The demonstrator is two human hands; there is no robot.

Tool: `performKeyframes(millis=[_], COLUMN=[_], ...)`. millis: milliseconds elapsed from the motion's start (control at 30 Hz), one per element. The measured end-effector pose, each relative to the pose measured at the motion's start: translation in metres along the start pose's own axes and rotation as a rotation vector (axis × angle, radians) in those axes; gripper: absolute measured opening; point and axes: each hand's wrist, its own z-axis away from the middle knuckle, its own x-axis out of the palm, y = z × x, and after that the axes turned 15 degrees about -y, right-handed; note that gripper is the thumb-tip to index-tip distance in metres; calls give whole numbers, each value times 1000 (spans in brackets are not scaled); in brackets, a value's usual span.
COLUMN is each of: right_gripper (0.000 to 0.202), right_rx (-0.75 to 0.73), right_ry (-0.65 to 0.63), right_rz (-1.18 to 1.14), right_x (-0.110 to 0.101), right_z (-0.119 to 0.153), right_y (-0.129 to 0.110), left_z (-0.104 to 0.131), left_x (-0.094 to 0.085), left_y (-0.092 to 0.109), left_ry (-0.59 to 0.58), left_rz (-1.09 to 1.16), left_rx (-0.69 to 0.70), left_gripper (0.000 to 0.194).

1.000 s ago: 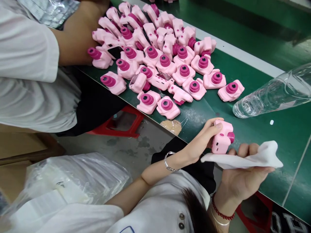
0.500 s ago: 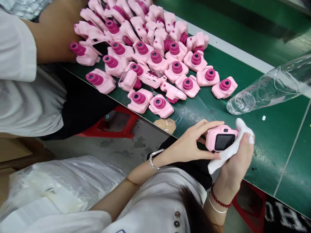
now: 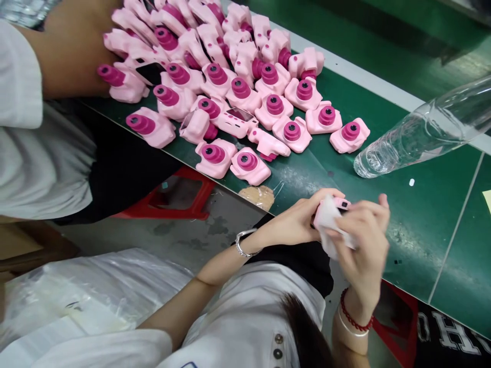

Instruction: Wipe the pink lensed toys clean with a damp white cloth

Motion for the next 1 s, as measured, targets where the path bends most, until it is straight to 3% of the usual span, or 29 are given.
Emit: performKeyframes(millis=[33,100,200,267,367,433,533,633,733,800,867,900,967,1000], right_gripper=[6,8,16,19,21,26,32,35,41,37,26,18,2,8], right_rx=[-28,-10,122,266,543,707,833,882,859,823,677,554,294,220], right_ry=[-81,-111,-8,143,422,521,423,259,228,321,403,383,224,146], right_rz=[103,244,324,315,70,-236,-650,-768,-692,-577,-416,-317,-91,21], right_x=[1,4,2,-6,-22,-32,-37,-32,-26,-23,-20,-19,-17,-17], right_z=[-5,-14,-21,-20,-9,1,18,34,45,47,43,40,30,25], right_y=[0,5,23,40,54,50,29,8,-1,-5,-11,-13,-14,-12], left_z=[-1,-1,5,11,17,17,14,11,9,8,7,6,4,3], left_x=[1,6,13,16,17,16,13,11,11,13,16,17,20,21], left_y=[0,0,3,7,11,12,13,14,16,17,16,16,13,12], left_ry=[-28,-66,-74,-60,-45,-28,-21,-28,-17,-9,1,6,13,15], left_rz=[-36,-70,-29,28,146,195,206,209,201,193,191,195,198,196], left_rx=[3,-57,-146,-88,14,45,82,89,57,27,7,5,5,2], left_gripper=[47,36,53,63,64,67,68,69,70,69,69,69,68,68])
